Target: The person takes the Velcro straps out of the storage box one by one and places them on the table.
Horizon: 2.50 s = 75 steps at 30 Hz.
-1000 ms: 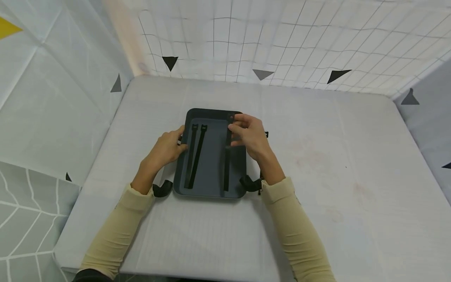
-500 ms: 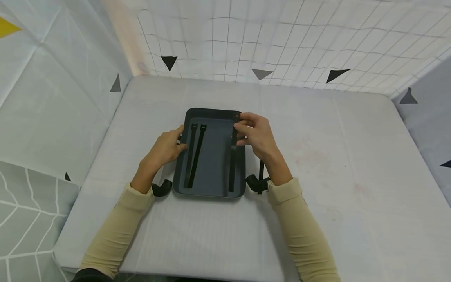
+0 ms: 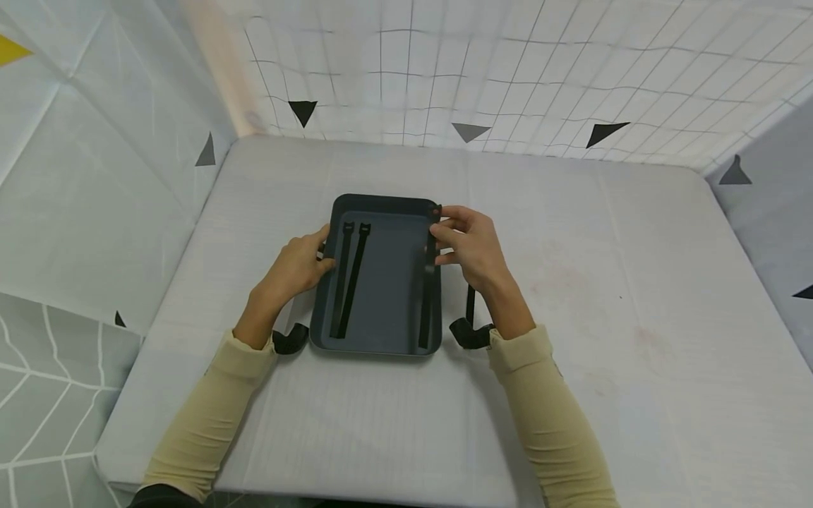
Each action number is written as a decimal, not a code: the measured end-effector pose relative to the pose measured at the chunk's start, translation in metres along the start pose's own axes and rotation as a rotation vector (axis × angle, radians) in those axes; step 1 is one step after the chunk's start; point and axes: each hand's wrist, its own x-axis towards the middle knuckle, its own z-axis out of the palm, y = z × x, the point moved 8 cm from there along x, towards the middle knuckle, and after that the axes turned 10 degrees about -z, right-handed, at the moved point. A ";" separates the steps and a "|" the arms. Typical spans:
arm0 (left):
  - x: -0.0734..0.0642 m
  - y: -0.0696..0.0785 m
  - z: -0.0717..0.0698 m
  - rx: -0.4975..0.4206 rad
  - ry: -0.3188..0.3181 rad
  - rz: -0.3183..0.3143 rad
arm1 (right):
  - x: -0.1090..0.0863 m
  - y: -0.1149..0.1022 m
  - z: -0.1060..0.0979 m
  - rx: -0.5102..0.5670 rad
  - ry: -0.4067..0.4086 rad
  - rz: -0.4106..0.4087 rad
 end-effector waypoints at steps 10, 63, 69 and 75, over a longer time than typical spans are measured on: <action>0.001 0.000 0.000 0.007 0.000 -0.016 | -0.004 -0.001 -0.009 0.031 0.033 -0.014; 0.000 0.001 0.000 -0.006 -0.015 -0.013 | -0.027 0.020 -0.074 -0.122 0.166 0.062; 0.000 0.001 0.000 -0.006 -0.013 -0.012 | -0.030 0.025 -0.081 -0.158 0.171 0.081; 0.000 0.001 0.000 -0.007 -0.011 -0.013 | -0.033 0.031 -0.088 -0.187 0.163 0.089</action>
